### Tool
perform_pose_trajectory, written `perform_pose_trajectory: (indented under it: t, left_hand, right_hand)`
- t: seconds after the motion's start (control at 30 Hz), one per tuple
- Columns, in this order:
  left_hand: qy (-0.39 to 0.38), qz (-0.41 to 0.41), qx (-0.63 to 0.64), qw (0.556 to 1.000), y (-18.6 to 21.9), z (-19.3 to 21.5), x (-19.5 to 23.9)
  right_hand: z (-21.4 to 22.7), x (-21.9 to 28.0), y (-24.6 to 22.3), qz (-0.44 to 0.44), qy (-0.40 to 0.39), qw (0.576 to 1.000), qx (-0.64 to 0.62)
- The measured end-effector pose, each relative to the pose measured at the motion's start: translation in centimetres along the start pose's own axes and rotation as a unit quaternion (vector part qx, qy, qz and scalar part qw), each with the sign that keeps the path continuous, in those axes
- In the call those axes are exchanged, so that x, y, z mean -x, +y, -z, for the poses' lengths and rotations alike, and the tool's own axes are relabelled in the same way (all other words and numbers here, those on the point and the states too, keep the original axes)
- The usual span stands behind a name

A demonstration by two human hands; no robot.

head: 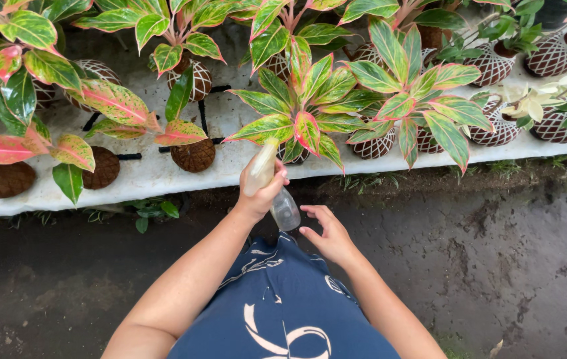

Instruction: The person sprays water from a handheld spray bottle onto a row of potted plants arranged on a white shelf. They move along the shelf, misting the leaves of various plants one by one.

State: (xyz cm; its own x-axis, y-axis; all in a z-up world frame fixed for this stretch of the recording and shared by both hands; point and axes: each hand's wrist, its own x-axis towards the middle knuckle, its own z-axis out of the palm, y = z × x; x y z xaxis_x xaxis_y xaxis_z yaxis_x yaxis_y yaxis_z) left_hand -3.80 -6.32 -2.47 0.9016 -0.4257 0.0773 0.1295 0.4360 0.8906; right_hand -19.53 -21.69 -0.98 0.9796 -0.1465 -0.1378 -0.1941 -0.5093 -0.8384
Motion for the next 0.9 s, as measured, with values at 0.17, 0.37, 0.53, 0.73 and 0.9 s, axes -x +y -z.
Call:
perform_pose_trajectory:
  t: [0.17,0.37,0.53,0.73,0.9]
  left_hand:
    - [0.065,0.056,0.012,0.996,-1.5,0.6,0.1]
    - [0.099,0.037,0.012,0.994,-1.4,-0.1,0.9]
    - [-0.008,-0.068,-0.251,0.966,-2.4,-2.0,2.8]
    - [-0.181,-0.029,-0.337,0.923,-3.9,-2.5,4.8]
    - [-0.255,0.097,-0.320,0.907,-4.9,-2.2,5.3]
  right_hand:
    - [-0.2,0.0,0.3,-0.010,-0.008,1.000,-0.012]
    - [0.1,-1.4,-1.3,0.091,0.001,0.993,-0.071]
    - [-0.9,-2.8,-3.0,0.212,0.005,0.965,-0.153]
    - [-1.4,-2.4,-0.6,0.064,0.003,0.936,-0.346]
    - [-1.3,-1.5,2.1,0.086,0.101,0.982,-0.137]
